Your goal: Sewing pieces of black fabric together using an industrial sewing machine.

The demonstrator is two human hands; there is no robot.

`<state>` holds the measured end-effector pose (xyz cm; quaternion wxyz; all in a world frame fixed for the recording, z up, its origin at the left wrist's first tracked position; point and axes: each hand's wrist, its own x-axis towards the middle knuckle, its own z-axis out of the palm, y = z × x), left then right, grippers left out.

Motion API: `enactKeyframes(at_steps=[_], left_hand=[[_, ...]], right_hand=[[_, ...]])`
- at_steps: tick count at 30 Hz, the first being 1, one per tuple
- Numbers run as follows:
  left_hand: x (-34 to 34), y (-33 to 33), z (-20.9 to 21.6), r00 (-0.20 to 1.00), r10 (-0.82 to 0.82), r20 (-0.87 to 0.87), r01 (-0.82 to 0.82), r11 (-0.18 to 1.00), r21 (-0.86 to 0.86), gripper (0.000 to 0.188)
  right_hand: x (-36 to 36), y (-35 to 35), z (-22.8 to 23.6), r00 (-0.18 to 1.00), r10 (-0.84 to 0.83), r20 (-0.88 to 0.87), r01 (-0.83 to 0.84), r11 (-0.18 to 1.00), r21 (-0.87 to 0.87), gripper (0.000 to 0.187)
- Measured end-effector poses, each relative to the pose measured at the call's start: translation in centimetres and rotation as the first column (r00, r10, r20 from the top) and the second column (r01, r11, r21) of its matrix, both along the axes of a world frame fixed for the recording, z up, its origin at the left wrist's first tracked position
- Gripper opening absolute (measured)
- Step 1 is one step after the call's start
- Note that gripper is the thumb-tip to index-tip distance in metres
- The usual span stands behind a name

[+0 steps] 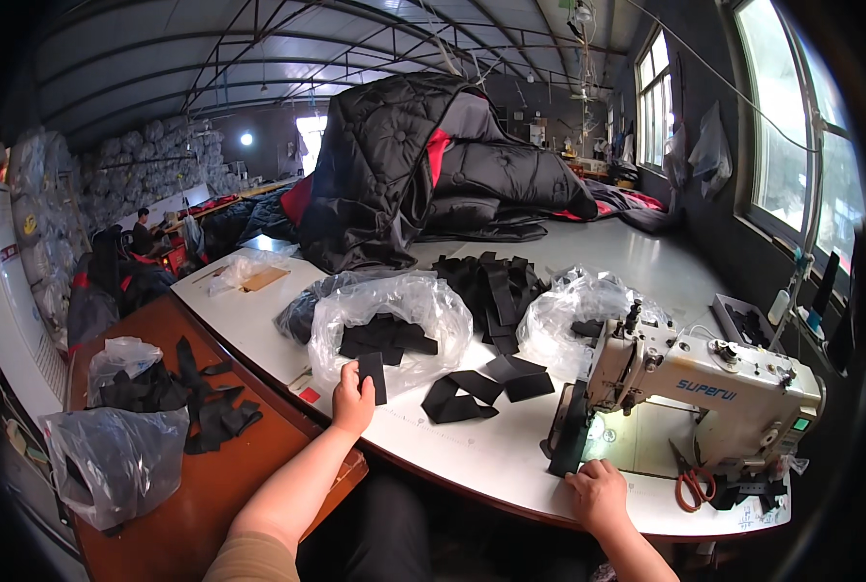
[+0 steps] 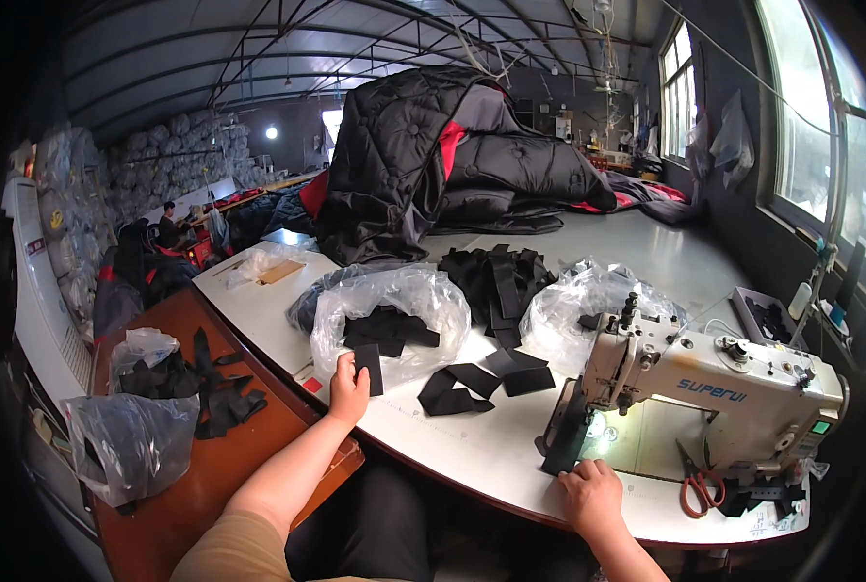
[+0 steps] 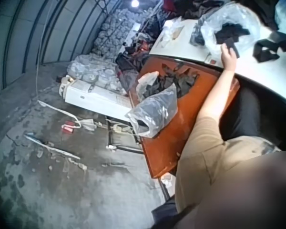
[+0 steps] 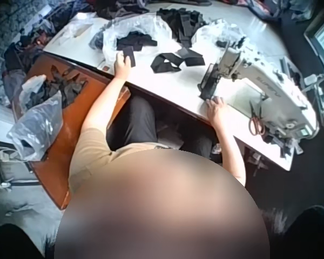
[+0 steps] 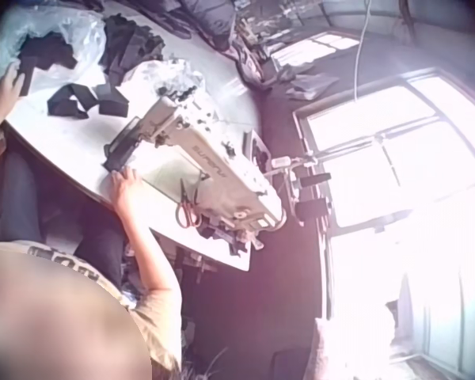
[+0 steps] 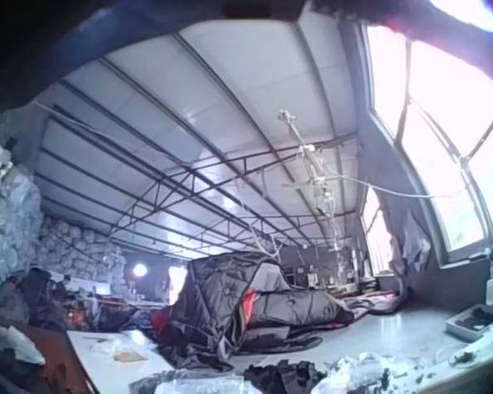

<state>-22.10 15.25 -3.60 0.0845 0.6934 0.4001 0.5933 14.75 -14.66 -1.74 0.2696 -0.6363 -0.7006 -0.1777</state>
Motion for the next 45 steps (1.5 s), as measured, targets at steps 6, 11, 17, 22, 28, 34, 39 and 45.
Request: enactKeyframes(at_steps=[6,11,17,22,28,34,39,45], left_hand=[[-0.22,0.67,-0.64,1.000,-0.005,0.002,0.005,0.999,0.049,0.034],[-0.19,0.58,-0.66,1.000,-0.003,-0.008,0.004,0.998,0.057,0.033],[-0.48,0.51,-0.86,1.000,0.003,-0.017,-0.003,1.000,0.014,0.033],[-0.31,0.63,-0.65,1.000,-0.007,-0.022,0.007,1.000,-0.010,0.033],[-0.62,0.78,-0.48,1.000,0.016,-0.024,-0.017,0.999,-0.036,0.034],[-0.29,0.42,-0.54,1.000,-0.010,0.009,0.010,0.999,-0.036,0.033],[-0.44,0.28,-0.45,1.000,0.009,-0.013,-0.009,0.999,-0.035,0.033],[-0.20,0.47,-0.51,1.000,0.010,-0.008,-0.010,1.000,-0.016,0.033]], right_hand=[[0.02,-0.03,-0.03,1.000,-0.001,-0.007,0.001,1.000,-0.010,0.015],[-0.07,-0.29,-0.05,1.000,-0.005,-0.003,0.005,1.000,-0.015,0.016],[-0.01,-0.23,0.06,1.000,0.001,-0.009,-0.001,1.000,-0.030,0.019],[-0.21,-0.57,0.35,1.000,-0.011,0.002,0.012,1.000,-0.023,0.020],[0.10,0.16,0.18,1.000,0.007,0.014,-0.007,1.000,-0.005,0.016],[0.02,-0.24,0.11,1.000,0.002,0.030,-0.001,0.999,-0.038,0.017],[-0.15,-0.24,0.26,1.000,0.007,0.011,-0.007,1.000,0.006,0.018],[-0.08,-0.12,0.15,1.000,-0.001,0.008,0.001,1.000,0.012,0.018]])
